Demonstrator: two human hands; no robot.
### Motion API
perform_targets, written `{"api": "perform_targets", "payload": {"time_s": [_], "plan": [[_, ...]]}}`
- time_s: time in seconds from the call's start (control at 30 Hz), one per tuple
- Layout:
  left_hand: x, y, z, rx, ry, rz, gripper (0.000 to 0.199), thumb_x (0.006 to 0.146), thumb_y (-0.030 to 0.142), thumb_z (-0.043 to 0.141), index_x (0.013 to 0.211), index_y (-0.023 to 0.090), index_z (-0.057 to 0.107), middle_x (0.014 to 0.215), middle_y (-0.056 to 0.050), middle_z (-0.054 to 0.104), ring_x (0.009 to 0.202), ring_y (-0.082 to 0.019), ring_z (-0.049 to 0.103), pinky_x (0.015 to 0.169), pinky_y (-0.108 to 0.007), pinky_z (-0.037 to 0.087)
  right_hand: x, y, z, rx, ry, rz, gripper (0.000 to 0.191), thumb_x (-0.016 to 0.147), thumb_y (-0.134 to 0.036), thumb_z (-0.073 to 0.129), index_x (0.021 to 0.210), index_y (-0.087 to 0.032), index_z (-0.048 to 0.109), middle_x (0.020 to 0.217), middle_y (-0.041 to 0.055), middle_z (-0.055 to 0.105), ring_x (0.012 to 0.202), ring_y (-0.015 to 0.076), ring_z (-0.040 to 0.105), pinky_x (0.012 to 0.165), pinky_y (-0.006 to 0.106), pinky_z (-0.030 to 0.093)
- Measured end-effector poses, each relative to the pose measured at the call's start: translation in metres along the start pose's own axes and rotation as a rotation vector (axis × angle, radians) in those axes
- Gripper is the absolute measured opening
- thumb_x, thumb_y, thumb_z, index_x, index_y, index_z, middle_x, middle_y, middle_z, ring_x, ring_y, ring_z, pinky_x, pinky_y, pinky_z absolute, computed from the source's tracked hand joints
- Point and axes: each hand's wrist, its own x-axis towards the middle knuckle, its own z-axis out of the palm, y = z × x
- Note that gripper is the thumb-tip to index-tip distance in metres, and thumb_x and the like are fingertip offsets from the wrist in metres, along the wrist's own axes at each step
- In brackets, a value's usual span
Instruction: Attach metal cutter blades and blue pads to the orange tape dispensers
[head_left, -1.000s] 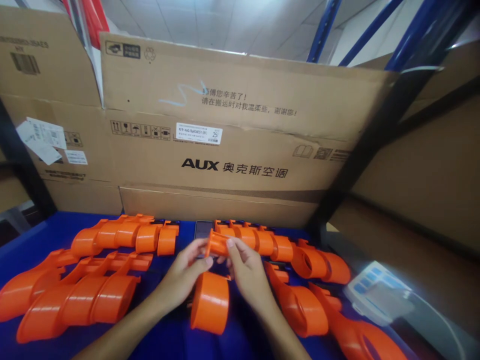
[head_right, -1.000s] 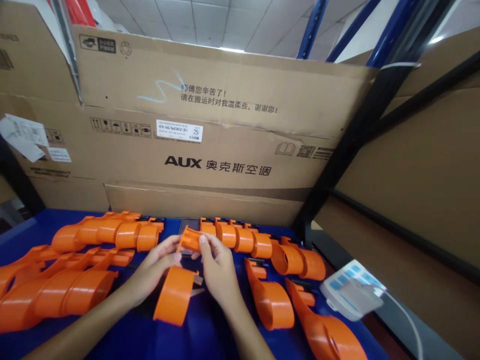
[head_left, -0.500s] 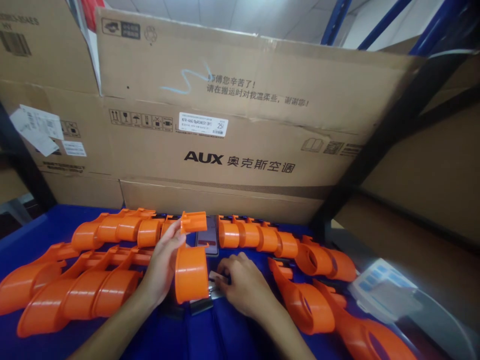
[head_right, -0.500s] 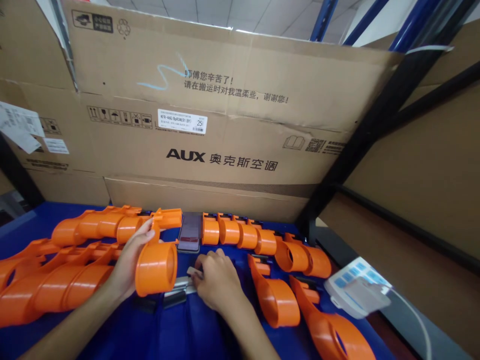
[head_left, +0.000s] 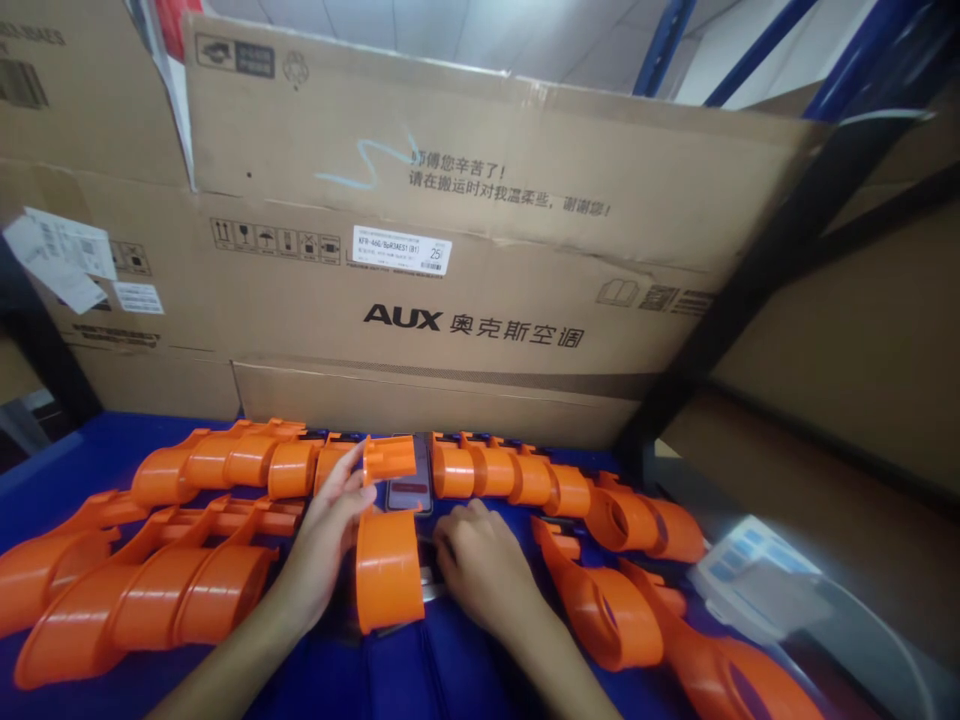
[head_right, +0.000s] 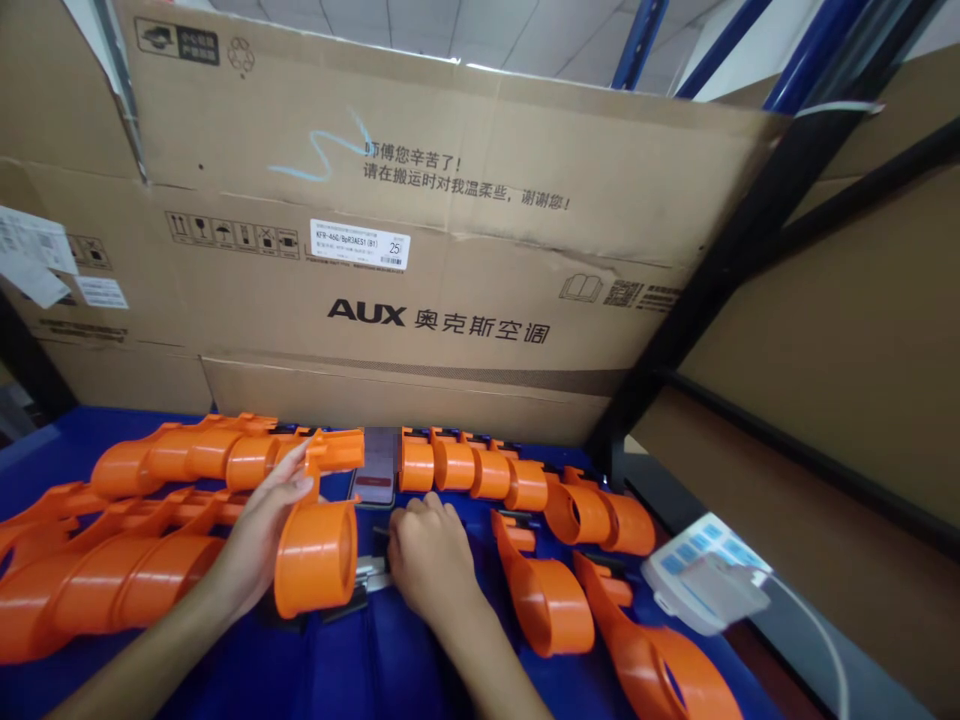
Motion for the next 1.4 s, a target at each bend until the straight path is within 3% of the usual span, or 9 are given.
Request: {"api": "perform_targets", "payload": {"time_s": [0.07,0.17,0.33,0.43,0.53,0.77,1.17,1.3,1.4], "plan": [[0.001,-0.002,-0.001,0.032,-0.001,0.001,0.079,0.078,0.035,0.079,0.150,0.024,0.049,0.103,-0.005,0.079,0.091,-0.022,0.073,0.085,-0.030,0.054,0.001,0.002,0.000,0.144,0.059,0.028,0.014,0.084,-0.013,0.057,0.078,-0.020,0.067,0.083,0.0069,0.071,0.085,0.0239,0.062,0.072,0.031,0.038],[0.000,-0.002,0.000,0.118,-0.017,0.006,0.070,0.077,0.037,0.080,0.141,0.021,0.060,0.078,-0.001,0.077,0.077,-0.021,0.072,0.082,-0.030,0.054,0.001,0.005,-0.002,0.533,0.161,0.088,0.010,0.085,-0.016,0.058,0.079,-0.022,0.063,0.070,0.0000,0.066,0.067,0.0186,0.060,0.062,0.026,0.038],[-0.006,0.001,0.008,0.220,-0.070,0.068,0.042,0.080,0.042,0.079,0.117,0.021,0.076,0.097,-0.006,0.080,0.095,-0.024,0.072,0.083,-0.026,0.053,0.001,0.004,-0.014,1.138,0.293,0.129,0.023,0.091,-0.039,0.064,0.077,-0.021,0.064,0.064,-0.0025,0.060,0.056,0.0134,0.052,0.054,0.024,0.039],[-0.009,0.000,0.009,0.259,-0.101,0.060,0.054,0.080,0.049,0.077,0.124,0.018,0.072,0.079,-0.005,0.077,0.067,-0.018,0.068,0.063,-0.023,0.051,0.002,0.004,-0.019,1.353,0.297,0.182,0.029,0.087,-0.047,0.072,0.079,-0.019,0.069,0.066,-0.0009,0.063,0.051,0.0112,0.049,0.047,0.023,0.039],[-0.010,-0.004,0.007,0.278,-0.079,-0.001,0.071,0.080,0.056,0.075,0.138,0.017,0.062,0.056,0.002,0.065,0.046,-0.013,0.054,0.047,-0.020,0.041,0.003,0.005,-0.021,1.489,0.365,0.214,0.028,0.081,-0.047,0.079,0.081,-0.019,0.072,0.069,0.0014,0.068,0.053,0.0121,0.054,0.047,0.023,0.044],[-0.005,-0.010,0.002,0.285,-0.038,0.025,0.077,0.078,0.061,0.074,0.138,0.015,0.062,0.058,0.002,0.064,0.050,-0.013,0.053,0.048,-0.021,0.042,0.004,0.006,-0.017,1.548,0.396,0.188,0.026,0.078,-0.043,0.083,0.081,-0.018,0.076,0.075,0.0061,0.075,0.062,0.0167,0.066,0.056,0.028,0.054],[-0.005,-0.009,0.004,0.283,0.002,0.095,0.060,0.079,0.067,0.070,0.109,0.015,0.074,0.053,0.001,0.063,0.046,-0.013,0.052,0.046,-0.020,0.042,0.002,0.003,-0.017,1.515,0.340,0.172,0.027,0.080,-0.044,0.082,0.088,-0.018,0.081,0.086,0.0100,0.080,0.068,0.0193,0.070,0.068,0.033,0.058],[-0.007,-0.010,0.005,0.289,-0.021,0.104,0.057,0.080,0.064,0.071,0.110,0.015,0.075,0.053,0.001,0.062,0.047,-0.013,0.052,0.045,-0.020,0.041,0.003,0.003,-0.017,1.400,0.307,0.132,0.030,0.083,-0.048,0.077,0.084,-0.019,0.081,0.081,0.0079,0.078,0.069,0.0200,0.068,0.070,0.035,0.057],[-0.008,-0.011,0.006,0.316,-0.033,0.070,0.062,0.082,0.063,0.069,0.118,0.014,0.073,0.051,0.002,0.061,0.044,-0.012,0.049,0.043,-0.020,0.039,0.002,0.000,-0.017,1.241,0.354,0.116,0.031,0.086,-0.050,0.074,0.079,-0.020,0.081,0.073,0.0046,0.075,0.067,0.0201,0.065,0.068,0.033,0.054]]}}
